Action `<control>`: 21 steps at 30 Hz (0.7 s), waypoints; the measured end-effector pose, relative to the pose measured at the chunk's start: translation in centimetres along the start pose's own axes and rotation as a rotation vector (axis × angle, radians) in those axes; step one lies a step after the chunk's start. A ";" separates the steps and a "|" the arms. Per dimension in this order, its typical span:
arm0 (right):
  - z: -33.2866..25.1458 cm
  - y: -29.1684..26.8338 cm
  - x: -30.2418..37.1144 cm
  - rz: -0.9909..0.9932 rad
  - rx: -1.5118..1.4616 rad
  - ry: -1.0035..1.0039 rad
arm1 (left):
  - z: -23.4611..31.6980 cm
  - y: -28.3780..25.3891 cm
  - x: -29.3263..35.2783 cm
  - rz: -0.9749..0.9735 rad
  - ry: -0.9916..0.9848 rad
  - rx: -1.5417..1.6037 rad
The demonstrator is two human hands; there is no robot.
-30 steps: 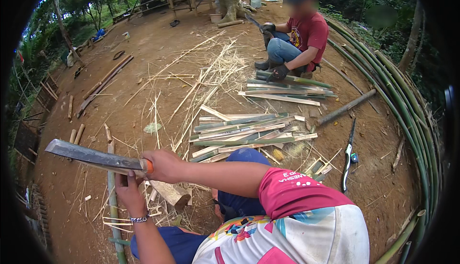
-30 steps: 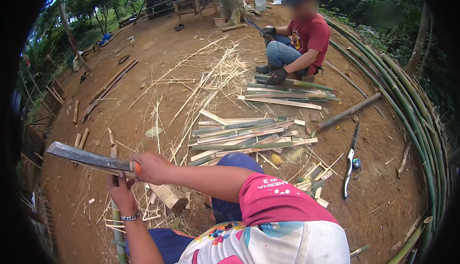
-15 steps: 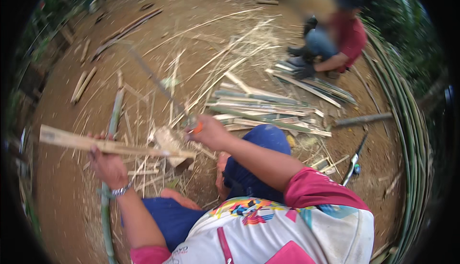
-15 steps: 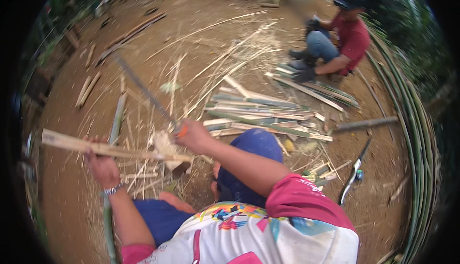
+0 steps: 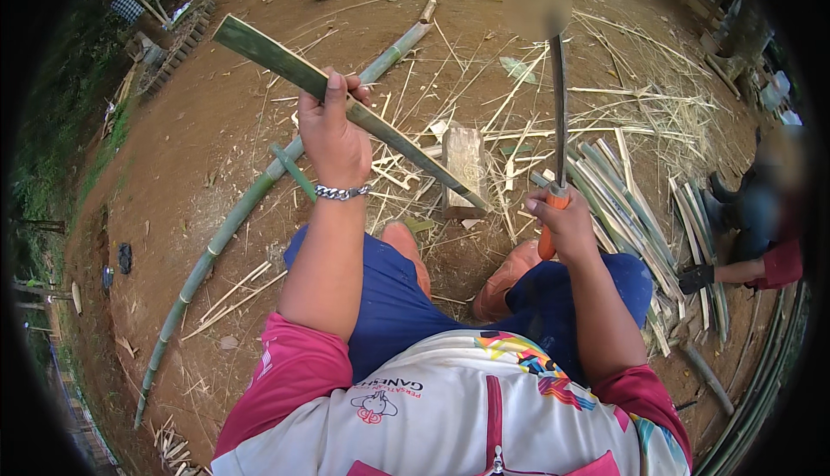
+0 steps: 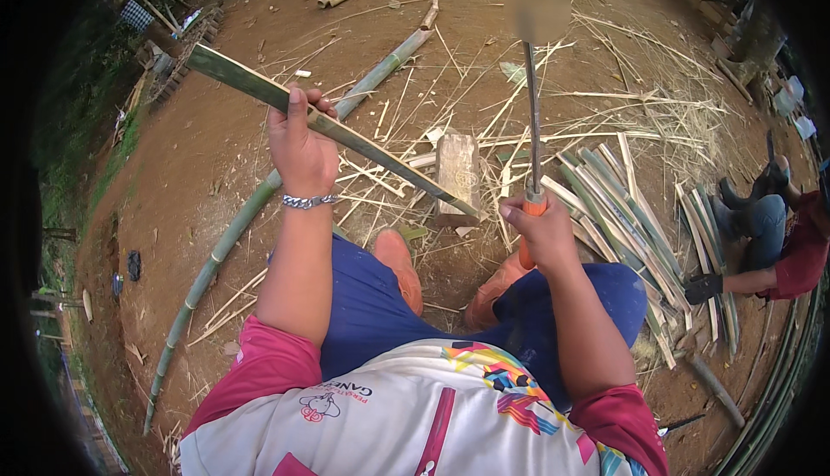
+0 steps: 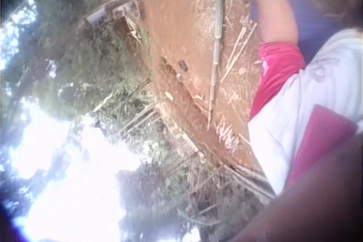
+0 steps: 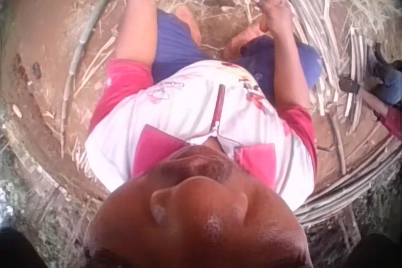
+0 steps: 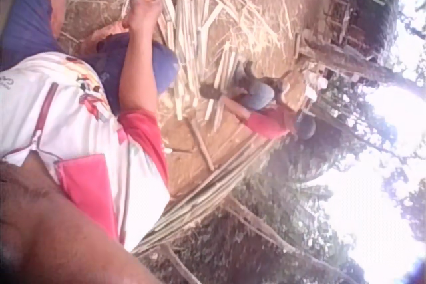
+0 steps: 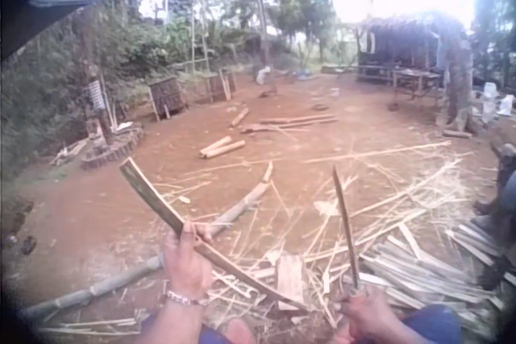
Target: The person sits on the ground and uses a large knife to split bamboo stalks into thin strips. They hold the bamboo against a wooden block and repeatedly strike it with the knife to separate the material, then peel off the resulting strips.
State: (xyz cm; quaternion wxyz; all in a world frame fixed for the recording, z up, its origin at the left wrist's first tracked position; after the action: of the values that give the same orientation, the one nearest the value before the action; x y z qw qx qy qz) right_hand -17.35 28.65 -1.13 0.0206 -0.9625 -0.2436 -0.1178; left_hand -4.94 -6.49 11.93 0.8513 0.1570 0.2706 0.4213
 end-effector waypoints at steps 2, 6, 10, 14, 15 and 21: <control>0.0 0.3 0.1 -0.011 0.017 0.006 | 0.0 0.0 0.0 -0.009 0.002 0.023; 0.0 0.0 0.2 0.003 0.089 0.006 | -0.1 0.3 0.1 -0.056 -0.010 -0.002; 0.1 0.5 0.0 -0.022 0.188 0.004 | 0.2 -0.1 0.0 -0.087 0.000 0.036; 0.4 0.1 0.1 0.010 0.164 -0.014 | 1.1 0.0 0.1 -0.100 0.030 0.071; 0.2 0.3 0.3 0.003 0.195 -0.005 | 1.3 0.0 0.3 -0.105 0.035 0.072; 0.8 -0.5 -0.1 -0.013 0.267 0.001 | 1.3 0.9 0.9 -0.172 0.055 0.062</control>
State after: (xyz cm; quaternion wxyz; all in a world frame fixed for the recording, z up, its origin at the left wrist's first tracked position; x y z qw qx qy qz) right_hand -17.50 29.15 -1.95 0.1479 -0.9495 -0.2632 -0.0849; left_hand -4.29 -5.27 13.18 0.8712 0.1480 0.3192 0.3423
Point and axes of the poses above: each hand's wrist, its own x-axis away from the middle knuckle, its own y-axis out of the palm, z = x × y, the point moved 10 cm from there along -x, towards the middle knuckle, and after that the axes turned 8 degrees about -x, right-handed, at the moved point
